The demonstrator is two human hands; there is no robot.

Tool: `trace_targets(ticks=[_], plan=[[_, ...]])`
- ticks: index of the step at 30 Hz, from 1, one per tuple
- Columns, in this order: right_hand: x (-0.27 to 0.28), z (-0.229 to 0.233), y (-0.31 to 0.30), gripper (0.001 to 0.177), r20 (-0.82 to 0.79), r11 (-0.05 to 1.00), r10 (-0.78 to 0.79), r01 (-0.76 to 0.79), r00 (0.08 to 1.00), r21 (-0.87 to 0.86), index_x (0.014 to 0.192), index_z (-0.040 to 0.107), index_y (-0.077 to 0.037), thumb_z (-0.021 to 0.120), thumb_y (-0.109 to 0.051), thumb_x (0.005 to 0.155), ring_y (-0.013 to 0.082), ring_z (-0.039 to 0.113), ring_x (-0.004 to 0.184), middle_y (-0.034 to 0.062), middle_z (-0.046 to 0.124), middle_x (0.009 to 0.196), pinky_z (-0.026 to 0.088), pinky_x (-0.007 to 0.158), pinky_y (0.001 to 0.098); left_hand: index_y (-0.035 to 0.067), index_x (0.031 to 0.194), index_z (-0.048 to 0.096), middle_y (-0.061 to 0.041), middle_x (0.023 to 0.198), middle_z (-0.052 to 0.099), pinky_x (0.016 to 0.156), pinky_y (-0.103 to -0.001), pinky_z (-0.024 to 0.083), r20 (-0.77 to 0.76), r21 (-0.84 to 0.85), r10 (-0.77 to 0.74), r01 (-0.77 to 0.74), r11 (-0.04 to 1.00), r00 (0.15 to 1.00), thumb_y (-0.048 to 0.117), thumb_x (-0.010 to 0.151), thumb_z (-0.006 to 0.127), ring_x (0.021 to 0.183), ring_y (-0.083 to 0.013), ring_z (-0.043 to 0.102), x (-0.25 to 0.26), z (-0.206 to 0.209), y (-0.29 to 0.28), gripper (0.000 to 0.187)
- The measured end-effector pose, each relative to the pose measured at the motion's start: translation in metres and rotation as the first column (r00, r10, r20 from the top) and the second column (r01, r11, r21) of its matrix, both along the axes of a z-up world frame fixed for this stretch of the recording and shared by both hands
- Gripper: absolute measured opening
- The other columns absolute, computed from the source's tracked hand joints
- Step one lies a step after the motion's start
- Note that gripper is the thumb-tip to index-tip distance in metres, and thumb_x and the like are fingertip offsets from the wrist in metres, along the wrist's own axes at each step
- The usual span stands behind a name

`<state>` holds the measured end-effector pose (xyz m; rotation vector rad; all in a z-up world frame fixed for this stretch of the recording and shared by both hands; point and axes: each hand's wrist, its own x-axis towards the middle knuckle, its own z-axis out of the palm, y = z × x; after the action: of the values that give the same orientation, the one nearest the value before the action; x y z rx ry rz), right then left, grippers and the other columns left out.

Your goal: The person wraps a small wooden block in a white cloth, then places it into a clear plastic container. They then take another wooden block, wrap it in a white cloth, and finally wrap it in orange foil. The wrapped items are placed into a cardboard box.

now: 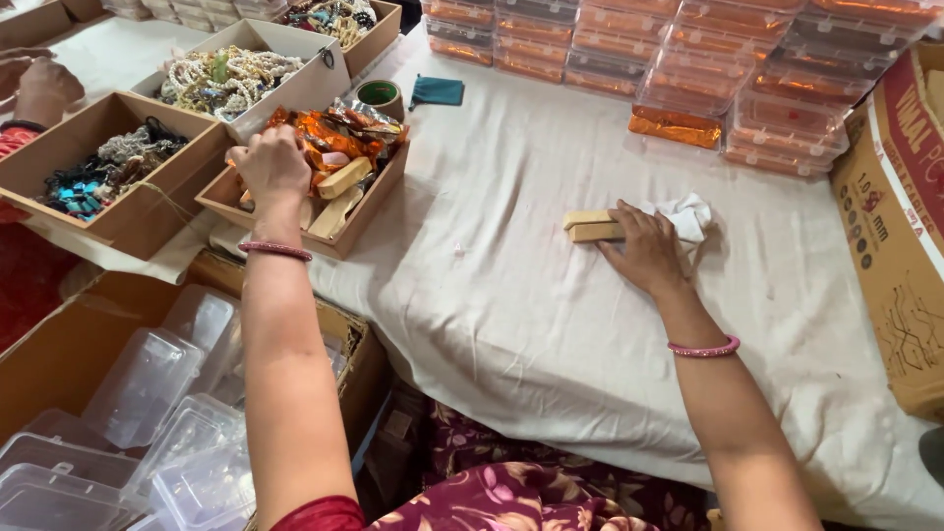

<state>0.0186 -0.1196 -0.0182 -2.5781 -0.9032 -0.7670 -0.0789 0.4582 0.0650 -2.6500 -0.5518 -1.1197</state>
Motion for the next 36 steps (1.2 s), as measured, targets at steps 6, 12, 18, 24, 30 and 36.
trace_targets(ticks=[6, 12, 18, 24, 30, 36], plan=[[-0.002, 0.0, 0.001, 0.065, 0.049, 1.0, -0.008, 0.009, 0.999, -0.021, 0.14, 0.061, -0.009, 0.079, -0.036, 0.083, 0.0249, 0.053, 0.137, 0.0125, 0.061, 0.145, 0.03, 0.116, 0.0515, 0.006, 0.103, 0.07, -0.01, 0.094, 0.073, 0.089, -0.045, 0.049, 0.14, 0.111, -0.033, 0.017, 0.994, 0.99, 0.014, 0.103, 0.061, 0.087, -0.0244, 0.069, -0.002, 0.014, -0.007, 0.013], [-0.009, 0.012, 0.006, 0.053, 0.089, 0.999, -0.009, 0.014, 0.996, -0.052, 0.129, 0.068, -0.008, 0.079, -0.037, 0.086, 0.0292, 0.06, 0.116, 0.0122, 0.066, 0.114, 0.037, 0.113, 0.0506, 0.01, 0.111, 0.057, -0.005, 0.092, 0.063, 0.056, -0.034, 0.051, 0.08, 0.337, -0.158, 0.123, 0.934, 0.984, 0.012, 0.103, 0.06, 0.068, -0.0179, 0.066, 0.016, 0.047, -0.087, 0.009], [0.008, -0.004, 0.0, 0.04, -0.068, 0.968, -0.189, 0.197, 0.98, 0.158, 0.109, 0.073, -0.009, 0.078, -0.04, 0.084, 0.0331, 0.059, 0.11, 0.0124, 0.063, 0.111, 0.044, 0.099, 0.0487, 0.006, 0.109, 0.053, -0.008, 0.097, 0.054, 0.054, -0.034, 0.049, 0.2, 0.415, -0.409, 0.302, 0.858, 0.89, 0.016, 0.108, 0.051, 0.078, -0.0215, 0.066, 0.028, 0.08, -0.263, 0.01], [0.018, 0.008, -0.044, 0.047, 0.081, 0.789, -0.612, 0.614, 0.787, 0.004, 0.102, 0.076, -0.011, 0.079, -0.048, 0.074, 0.0302, 0.061, 0.111, 0.0106, 0.068, 0.109, 0.028, 0.112, 0.0571, 0.004, 0.12, 0.058, -0.013, 0.102, 0.061, 0.047, -0.039, 0.051, 0.287, 0.003, -0.741, 0.773, 0.634, 0.607, 0.017, 0.098, 0.056, 0.07, -0.0291, 0.067, 0.082, -0.006, -0.414, 0.025], [0.018, 0.016, -0.062, 0.053, 0.279, 0.835, -0.547, 0.493, 0.789, 0.243, 0.119, 0.071, -0.005, 0.077, -0.039, 0.079, 0.0353, 0.056, 0.122, 0.0172, 0.064, 0.126, 0.019, 0.107, 0.0674, 0.014, 0.114, 0.066, -0.004, 0.114, 0.068, 0.096, -0.052, 0.051, -0.187, -0.111, -0.843, 0.842, 0.528, 0.504, 0.018, 0.097, 0.059, 0.11, -0.028, 0.067, 0.111, -0.086, -0.442, 0.019], [0.015, 0.015, -0.029, 0.038, 0.213, 0.946, -0.007, -0.063, 0.977, 0.317, 0.136, 0.06, -0.007, 0.057, -0.007, 0.098, 0.0378, 0.058, 0.13, 0.0182, 0.061, 0.14, 0.045, 0.111, 0.0455, 0.015, 0.128, 0.068, -0.004, 0.133, 0.067, 0.107, -0.064, 0.033, -0.058, -0.13, -0.886, 0.877, 0.463, 0.459, 0.022, 0.086, 0.066, 0.136, -0.0286, 0.049, 0.09, -0.071, -0.43, 0.043]])
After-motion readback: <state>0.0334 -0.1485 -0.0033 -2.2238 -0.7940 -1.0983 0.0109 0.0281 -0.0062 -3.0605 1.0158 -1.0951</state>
